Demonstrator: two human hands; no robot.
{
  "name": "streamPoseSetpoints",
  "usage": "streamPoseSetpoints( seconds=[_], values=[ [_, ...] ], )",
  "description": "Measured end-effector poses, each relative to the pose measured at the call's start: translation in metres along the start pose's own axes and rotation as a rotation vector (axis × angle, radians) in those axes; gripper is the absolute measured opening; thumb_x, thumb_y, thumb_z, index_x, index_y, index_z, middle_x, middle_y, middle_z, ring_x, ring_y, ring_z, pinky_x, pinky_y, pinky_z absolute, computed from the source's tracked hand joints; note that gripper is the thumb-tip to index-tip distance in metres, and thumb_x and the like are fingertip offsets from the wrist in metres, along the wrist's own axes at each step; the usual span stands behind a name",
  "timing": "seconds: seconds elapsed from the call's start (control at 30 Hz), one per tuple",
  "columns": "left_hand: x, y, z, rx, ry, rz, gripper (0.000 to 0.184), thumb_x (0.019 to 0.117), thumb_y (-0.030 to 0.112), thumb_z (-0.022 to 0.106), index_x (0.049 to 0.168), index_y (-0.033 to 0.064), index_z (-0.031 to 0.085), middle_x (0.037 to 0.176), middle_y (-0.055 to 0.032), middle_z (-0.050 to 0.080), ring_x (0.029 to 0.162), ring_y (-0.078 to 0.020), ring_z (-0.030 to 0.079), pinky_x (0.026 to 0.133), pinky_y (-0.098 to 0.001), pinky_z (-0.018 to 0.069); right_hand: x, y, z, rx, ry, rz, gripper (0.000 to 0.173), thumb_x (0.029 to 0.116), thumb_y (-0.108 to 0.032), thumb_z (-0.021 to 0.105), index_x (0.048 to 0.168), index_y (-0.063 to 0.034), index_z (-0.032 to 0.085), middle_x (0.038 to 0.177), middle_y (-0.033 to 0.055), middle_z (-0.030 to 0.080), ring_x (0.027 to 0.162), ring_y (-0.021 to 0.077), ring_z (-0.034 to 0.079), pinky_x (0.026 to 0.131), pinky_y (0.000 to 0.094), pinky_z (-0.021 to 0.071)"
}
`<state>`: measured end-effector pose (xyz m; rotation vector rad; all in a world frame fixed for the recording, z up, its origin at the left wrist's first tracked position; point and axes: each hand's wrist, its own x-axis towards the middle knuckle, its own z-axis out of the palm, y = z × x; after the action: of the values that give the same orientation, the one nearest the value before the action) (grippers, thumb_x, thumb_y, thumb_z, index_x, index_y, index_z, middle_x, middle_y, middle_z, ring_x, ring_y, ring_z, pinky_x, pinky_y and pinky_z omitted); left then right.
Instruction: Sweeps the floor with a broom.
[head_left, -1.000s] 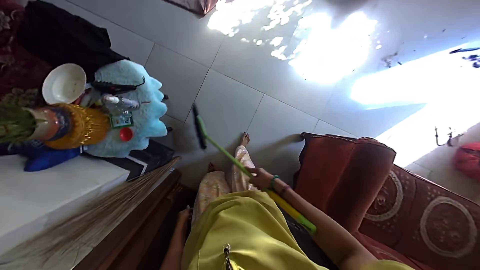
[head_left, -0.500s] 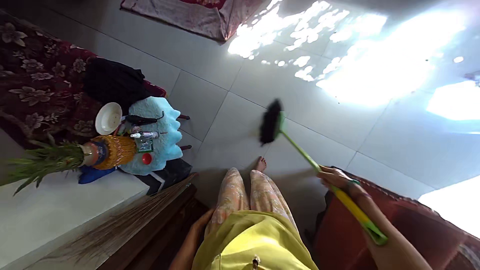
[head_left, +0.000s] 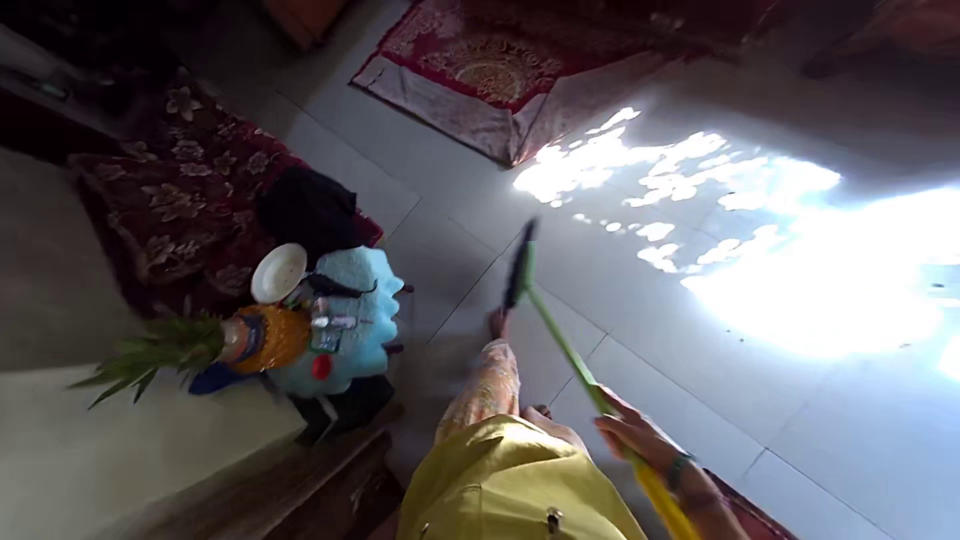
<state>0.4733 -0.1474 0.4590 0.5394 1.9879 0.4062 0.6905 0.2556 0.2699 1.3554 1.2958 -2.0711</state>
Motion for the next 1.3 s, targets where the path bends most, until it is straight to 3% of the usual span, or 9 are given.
streamPoseSetpoints(
  seconds=[0.07,0.1,0.27,0.37,0.7,0.93,1.17,1.23,1.3],
  values=[
    [0.076,0.016,-0.039,-0.014,-0.318,-0.432,0.042,0.113,0.013,0.035,0.147,-0.0102,0.043,0.149,-0.0282,0.05,0.138,-0.0362,0.049,0.118,-0.0433,0.0366,0.056,-0.048,0.042,-0.057,-0.121,0.051,0.07,0.1026,-0.018,0.06,0.163,-0.021,0.025,0.097,0.0107,0.066,0.068,0.0142,0.06,0.062,0.0317,0.0528],
    [0.103,-0.015,-0.027,0.007,-0.09,-0.307,0.037,0.1084,0.011,0.046,0.134,-0.0139,0.056,0.131,-0.0318,0.062,0.123,-0.0391,0.061,0.108,-0.0434,0.046,0.088,-0.065,0.064,-0.124,-0.13,0.057,0.062,0.1033,-0.018,0.06,0.16,-0.0166,0.034,0.095,0.0115,0.065,0.067,0.0141,0.059,0.063,0.032,0.0524],
    [0.316,-0.084,-0.057,-0.21,-0.073,-0.414,0.044,0.1128,0.025,0.04,0.146,-0.0021,0.051,0.141,-0.0253,0.059,0.126,-0.0345,0.061,0.106,-0.0486,0.0485,0.221,-0.154,0.111,-0.284,-0.216,0.115,0.055,0.1025,-0.02,0.062,0.154,-0.0127,0.044,0.091,0.0104,0.065,0.061,0.0134,0.057,0.06,0.0314,0.052],
    [0.352,-0.095,-0.094,-0.511,0.09,-0.576,0.048,0.1127,0.036,0.038,0.148,0.0052,0.048,0.133,-0.0244,0.063,0.113,-0.0378,0.067,0.093,-0.0547,0.0544,0.228,-0.165,0.064,-0.187,-0.097,0.163,0.046,0.1014,-0.022,0.063,0.145,-0.0103,0.054,0.094,0.0103,0.067,0.067,0.0149,0.06,0.064,0.0335,0.0535],
    [0.424,-0.17,-0.075,-0.151,-0.299,-0.343,0.042,0.1112,0.027,0.045,0.134,-0.004,0.062,0.137,-0.0254,0.062,0.13,-0.0372,0.058,0.114,-0.0506,0.0403,0.113,-0.142,-0.129,0.096,0.628,0.328,0.017,0.103,-0.008,0.057,0.117,0.0016,0.057,0.064,0.0035,0.051,0.048,0.0096,0.051,0.048,0.0247,0.0463],
    [0.48,-0.032,-0.128,-0.065,-0.297,-0.358,0.059,0.1121,0.042,0.034,0.128,-0.0072,0.062,0.128,-0.0289,0.063,0.118,-0.0396,0.062,0.102,-0.0564,0.047,0.095,-0.224,-0.084,0.218,0.455,0.116,0.048,0.1056,-0.011,0.056,0.151,-0.0057,0.042,0.064,0.0032,0.051,0.045,0.0092,0.048,0.042,0.0244,0.0438],
    [0.648,0.207,-0.22,-0.005,-0.12,-0.244,0.058,0.1138,0.041,0.024,0.129,0.0039,0.067,0.101,-0.0196,0.07,0.076,-0.0259,0.068,0.079,-0.0445,0.0571,0.273,-0.365,-0.031,-0.124,-0.063,0.04,0.061,0.1024,-0.016,0.061,0.159,-0.0178,0.037,0.083,0.0082,0.062,0.056,0.0126,0.054,0.054,0.0301,0.0491],
    [0.689,0.266,-0.239,-0.122,-0.076,-0.117,0.042,0.1132,0.023,0.035,0.15,0.0064,0.046,0.115,-0.0198,0.072,0.088,-0.0261,0.074,0.079,-0.0435,0.0601,0.329,-0.405,-0.034,-0.255,-0.121,0.031,0.065,0.0996,-0.017,0.064,0.159,-0.0172,0.038,0.086,0.0098,0.064,0.058,0.0138,0.056,0.057,0.0313,0.0509],
    [0.727,0.297,-0.255,-0.194,-0.115,-0.017,0.07,0.1041,0.008,0.055,0.163,0.0153,0.019,0.148,-0.021,0.053,0.124,-0.033,0.063,0.095,-0.0506,0.0555,0.372,-0.434,-0.059,-0.355,-0.149,0.034,0.066,0.0966,-0.019,0.066,0.158,-0.0176,0.041,0.088,0.0103,0.067,0.061,0.0147,0.059,0.061,0.033,0.0532]
  ],
)
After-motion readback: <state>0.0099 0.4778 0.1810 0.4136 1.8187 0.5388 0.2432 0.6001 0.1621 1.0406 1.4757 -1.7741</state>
